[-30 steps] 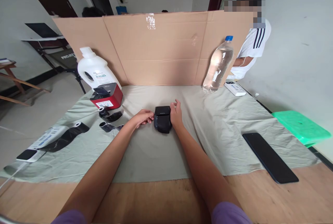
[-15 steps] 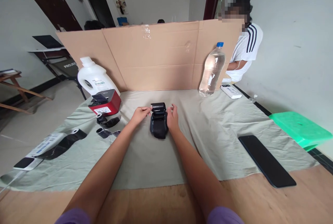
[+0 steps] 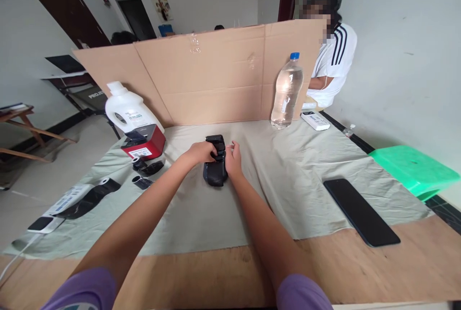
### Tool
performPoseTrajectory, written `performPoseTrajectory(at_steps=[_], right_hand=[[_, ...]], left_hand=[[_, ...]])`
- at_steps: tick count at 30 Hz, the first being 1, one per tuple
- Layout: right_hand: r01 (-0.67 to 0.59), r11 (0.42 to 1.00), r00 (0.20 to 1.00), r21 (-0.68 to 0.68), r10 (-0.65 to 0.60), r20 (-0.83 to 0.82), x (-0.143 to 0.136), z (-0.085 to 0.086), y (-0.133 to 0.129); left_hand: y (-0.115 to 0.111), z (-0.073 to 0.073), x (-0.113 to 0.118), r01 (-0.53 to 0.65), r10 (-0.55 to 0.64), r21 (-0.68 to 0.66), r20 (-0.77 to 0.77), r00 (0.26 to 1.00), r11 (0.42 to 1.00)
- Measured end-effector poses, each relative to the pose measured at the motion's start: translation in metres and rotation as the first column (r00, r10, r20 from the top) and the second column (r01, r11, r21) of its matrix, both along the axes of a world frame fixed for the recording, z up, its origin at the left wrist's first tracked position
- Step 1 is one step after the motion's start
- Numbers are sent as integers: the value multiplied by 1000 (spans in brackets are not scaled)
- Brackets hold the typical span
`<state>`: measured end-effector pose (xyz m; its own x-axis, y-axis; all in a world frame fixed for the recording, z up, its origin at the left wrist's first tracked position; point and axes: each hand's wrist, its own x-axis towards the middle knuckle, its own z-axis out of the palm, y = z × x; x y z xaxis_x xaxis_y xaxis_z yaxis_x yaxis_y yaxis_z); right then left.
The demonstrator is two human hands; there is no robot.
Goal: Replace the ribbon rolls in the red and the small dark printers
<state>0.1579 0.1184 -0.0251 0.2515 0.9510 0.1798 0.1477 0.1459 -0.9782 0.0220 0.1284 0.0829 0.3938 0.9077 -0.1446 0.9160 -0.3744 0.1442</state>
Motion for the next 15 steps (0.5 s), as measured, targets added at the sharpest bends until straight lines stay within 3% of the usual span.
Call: performPoseTrajectory(at_steps=[5, 9, 12, 15], right_hand=[[17, 1000, 995, -1, -17, -99, 0, 0, 0], [19, 1000, 985, 19, -15, -174, -1, -3, 2], [20, 1000, 974, 5, -18, -226, -1, -5, 5], [-2, 1000, 968, -11, -1, -252, -1, -5, 6]], left_hand=[[-2, 12, 0, 43, -45, 65, 26, 999, 997], [-9, 27, -25, -18, -28, 190, 238, 971, 982], [-21, 37, -47, -67, -32, 174, 511, 859, 983], [-39, 41, -69, -112, 67, 13, 731, 679, 994]])
